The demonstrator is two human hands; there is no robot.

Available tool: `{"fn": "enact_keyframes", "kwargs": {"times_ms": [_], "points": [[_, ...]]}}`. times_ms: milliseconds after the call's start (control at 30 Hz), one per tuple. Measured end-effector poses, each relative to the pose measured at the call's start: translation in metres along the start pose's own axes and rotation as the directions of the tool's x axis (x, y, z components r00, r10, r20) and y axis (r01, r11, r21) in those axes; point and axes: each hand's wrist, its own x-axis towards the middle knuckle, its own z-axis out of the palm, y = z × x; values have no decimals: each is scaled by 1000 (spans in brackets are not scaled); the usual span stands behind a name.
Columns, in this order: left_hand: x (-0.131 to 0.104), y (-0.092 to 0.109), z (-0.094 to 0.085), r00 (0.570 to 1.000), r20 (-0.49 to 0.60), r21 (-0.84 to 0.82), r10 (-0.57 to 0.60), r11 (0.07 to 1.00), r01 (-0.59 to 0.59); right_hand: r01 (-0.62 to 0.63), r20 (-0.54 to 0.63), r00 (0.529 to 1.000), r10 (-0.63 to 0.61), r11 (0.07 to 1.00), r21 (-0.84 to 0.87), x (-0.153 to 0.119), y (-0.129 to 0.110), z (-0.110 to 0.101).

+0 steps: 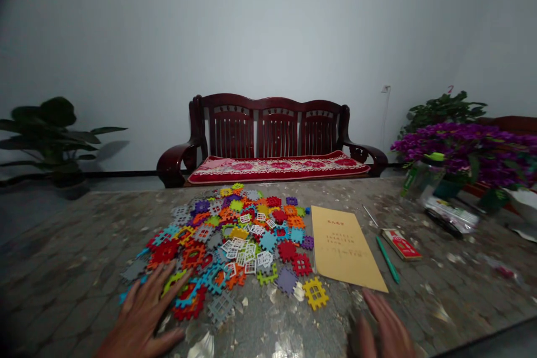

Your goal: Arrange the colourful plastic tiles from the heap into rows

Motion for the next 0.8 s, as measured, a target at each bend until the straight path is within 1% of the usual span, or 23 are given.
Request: {"fn": "enact_keyframes", "kwargs": {"times_ms": [33, 67, 100, 133, 200, 267, 367, 500, 600, 667, 700, 767, 800], "points": [[3, 4, 3, 1000, -1, 7, 0, 1000, 0, 108, 11, 994, -108, 994, -28, 17, -19, 12], [7, 8, 4, 1000, 0, 12, -3, 1000, 3, 230, 34, 973, -229, 971, -64, 33, -38, 25], [10, 10, 6, 1000, 4, 14, -5, 1000, 5, 315, 71, 949, -307, 937, -149, 48, -56, 38], [12, 10, 6, 1000, 12, 14, -8, 1000, 8, 331, 101, 943, -316, 913, -237, 61, -72, 50], [17, 8, 7, 999, 39, 12, -14, 1000, 13, 348, 221, 933, -283, 864, -364, 79, -91, 69], [22, 4, 8, 998, 58, 12, -13, 1000, 13, 356, 306, 923, -234, 824, -441, 89, -93, 79], [32, 0, 15, 998, 58, 11, 13, 1000, -14, 380, 338, 912, -234, 794, -475, 101, -75, 82], [44, 0, 26, 999, 41, 7, 25, 1000, -26, 386, 295, 916, -272, 802, -457, 125, -45, 77], [47, -2, 23, 996, 20, -29, 85, 996, -84, 339, 213, 939, -272, 839, -425, 138, -37, 77], [51, -10, 12, 992, -8, -74, 127, 989, -127, 344, 168, 938, -303, 873, -346, 141, -42, 83], [56, -15, 4, 993, -26, -96, 117, 988, -119, 364, 158, 930, -331, 887, -285, 141, -50, 88], [74, -29, -14, 998, -69, -136, -2, 991, -8, 396, 154, 915, -374, 904, -157, 142, -72, 99], [87, -36, -23, 993, -69, -162, -94, 983, 82, 397, 159, 912, -378, 910, -116, 145, -86, 105]]}}
